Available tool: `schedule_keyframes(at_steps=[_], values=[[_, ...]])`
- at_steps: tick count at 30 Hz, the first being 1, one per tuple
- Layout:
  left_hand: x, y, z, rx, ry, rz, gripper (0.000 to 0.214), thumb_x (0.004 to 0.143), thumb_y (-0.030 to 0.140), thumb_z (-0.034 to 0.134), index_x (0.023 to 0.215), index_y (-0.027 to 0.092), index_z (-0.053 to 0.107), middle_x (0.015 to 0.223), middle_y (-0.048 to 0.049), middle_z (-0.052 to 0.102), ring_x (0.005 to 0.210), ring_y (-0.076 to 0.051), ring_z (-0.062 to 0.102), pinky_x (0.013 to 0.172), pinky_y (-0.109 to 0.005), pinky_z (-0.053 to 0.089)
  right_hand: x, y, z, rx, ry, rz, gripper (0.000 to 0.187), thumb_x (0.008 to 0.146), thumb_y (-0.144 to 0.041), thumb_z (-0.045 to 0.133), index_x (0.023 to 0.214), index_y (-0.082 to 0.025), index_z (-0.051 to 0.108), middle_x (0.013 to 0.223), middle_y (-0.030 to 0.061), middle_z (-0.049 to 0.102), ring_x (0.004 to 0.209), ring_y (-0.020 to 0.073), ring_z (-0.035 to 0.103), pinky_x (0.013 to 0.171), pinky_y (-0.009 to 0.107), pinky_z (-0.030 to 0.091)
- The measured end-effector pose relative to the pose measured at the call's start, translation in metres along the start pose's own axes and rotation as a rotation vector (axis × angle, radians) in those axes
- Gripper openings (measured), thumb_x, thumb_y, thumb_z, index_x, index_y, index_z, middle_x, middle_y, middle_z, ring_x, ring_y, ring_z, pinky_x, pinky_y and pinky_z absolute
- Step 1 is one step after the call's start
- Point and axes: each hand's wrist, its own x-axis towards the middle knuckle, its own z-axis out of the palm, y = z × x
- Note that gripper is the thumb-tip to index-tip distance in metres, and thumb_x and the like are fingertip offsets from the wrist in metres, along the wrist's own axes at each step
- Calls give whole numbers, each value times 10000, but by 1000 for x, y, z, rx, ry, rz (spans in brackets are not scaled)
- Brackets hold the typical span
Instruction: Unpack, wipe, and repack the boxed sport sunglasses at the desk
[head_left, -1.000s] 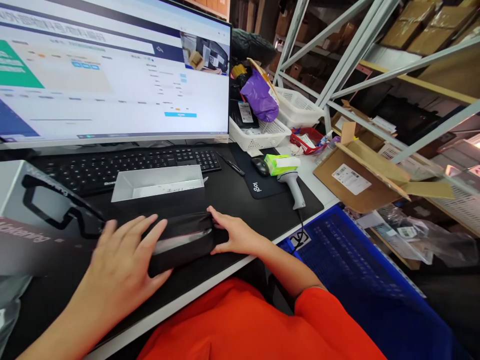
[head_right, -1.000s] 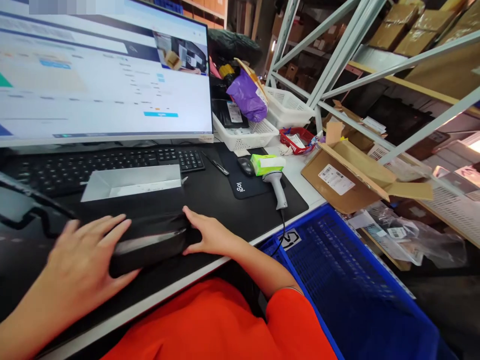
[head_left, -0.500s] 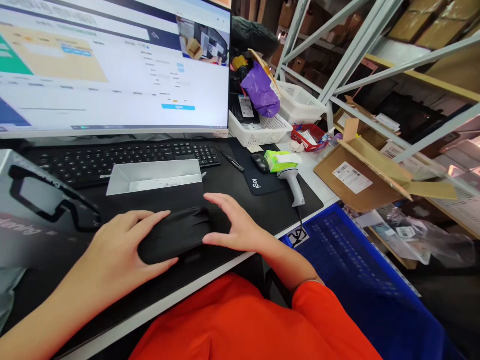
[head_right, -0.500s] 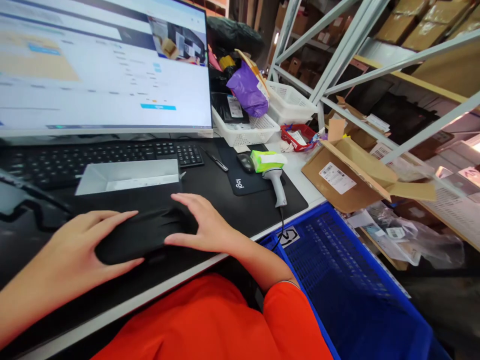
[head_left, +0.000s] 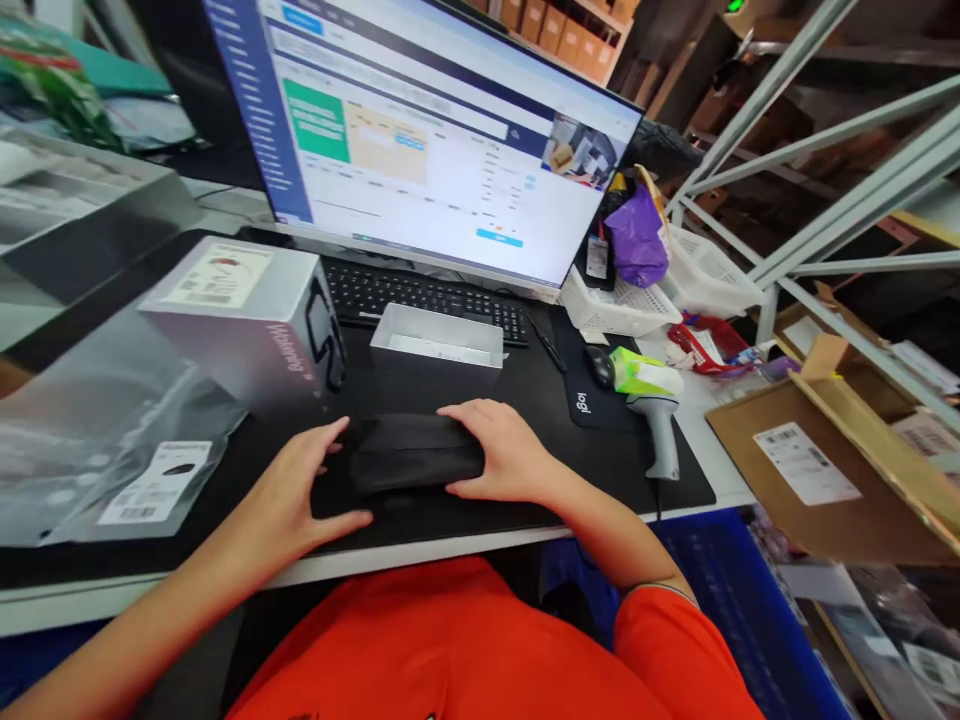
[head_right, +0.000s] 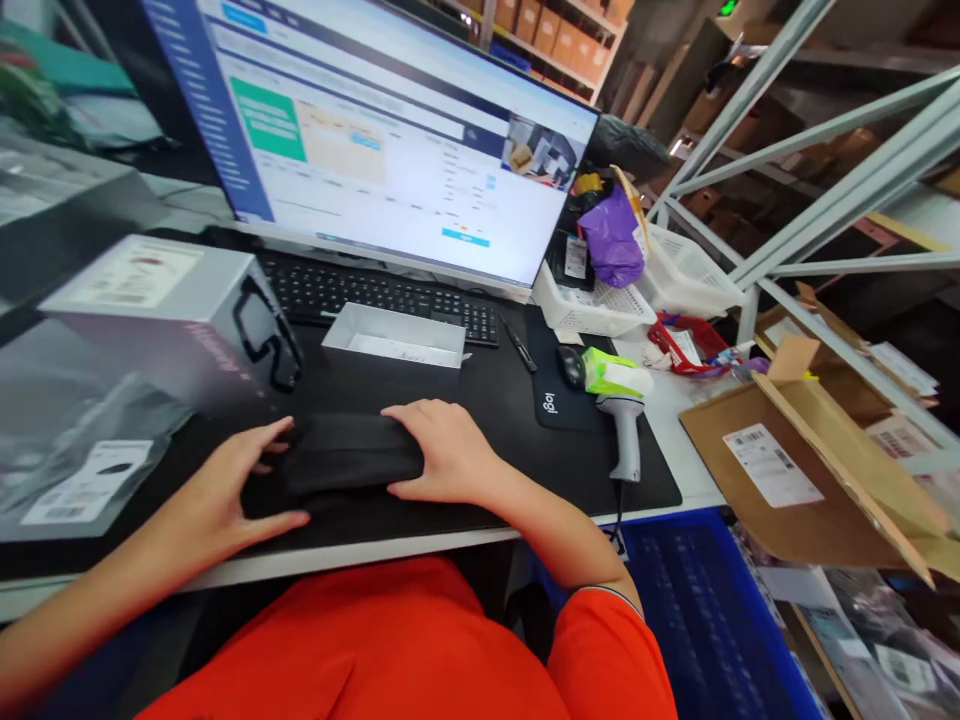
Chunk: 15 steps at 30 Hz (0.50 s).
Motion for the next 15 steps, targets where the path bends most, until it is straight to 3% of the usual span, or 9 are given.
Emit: schedule_keyframes(at_steps=[3, 5, 7, 10, 12, 14, 15], values=[[-1, 7, 2, -121, -118, -185, 816, 856, 747, 622, 1422, 160, 579, 1106, -114, 711, 795, -220, 670, 701, -339, 574, 0, 5, -5, 73, 8, 15, 892, 700, -365, 958, 1498, -250, 577, 1462, 123, 674, 1350, 346, 632, 1189, 522, 462], [4, 14, 2, -189, -189, -217, 742, 880, 679, 578, 1398, 148, 595, 959, -81, 714, 678, -195, 624, 631, -312, 527, 0, 5, -6, 84, -10, 11, 929, 682, -369, 959, 1515, -264, 564, 1472, 123, 664, 1368, 352, 623, 1206, 530, 449], [9, 19, 2, -212, -196, -195, 642, 886, 615, 559, 1328, 157, 643, 927, -75, 722, 692, -201, 632, 650, -310, 520, -2, 5, -7, 74, -24, -10, 958, 670, -384, 961, 1528, -259, 552, 1479, 135, 656, 1373, 358, 619, 1207, 536, 444], [12, 19, 2, -231, -224, -156, 444, 893, 588, 558, 1025, 194, 713, 891, -64, 730, 736, -211, 648, 696, -310, 517, -8, 6, -7, 63, -26, -47, 961, 675, -402, 957, 1530, -245, 545, 1484, 150, 650, 1377, 361, 613, 1212, 539, 435], [11, 16, 4, -253, -250, -139, 461, 914, 635, 530, 875, 202, 681, 825, -53, 712, 729, -210, 646, 676, -299, 506, -10, 6, -7, 61, -24, -52, 956, 684, -403, 952, 1531, -245, 539, 1493, 151, 644, 1385, 358, 608, 1221, 538, 425], [9, 12, 6, -271, -247, -138, 509, 935, 671, 491, 889, 196, 668, 781, -50, 680, 704, -204, 630, 642, -290, 499, -11, 5, -8, 51, -28, -47, 960, 685, -397, 949, 1536, -246, 531, 1501, 152, 639, 1391, 358, 602, 1222, 539, 421], [7, 11, 7, -277, -227, -146, 527, 935, 672, 487, 999, 186, 679, 820, -57, 684, 685, -196, 617, 620, -287, 498, -11, 4, -8, 44, -34, -48, 961, 684, -390, 948, 1536, -245, 529, 1499, 154, 639, 1386, 358, 605, 1218, 539, 422]])
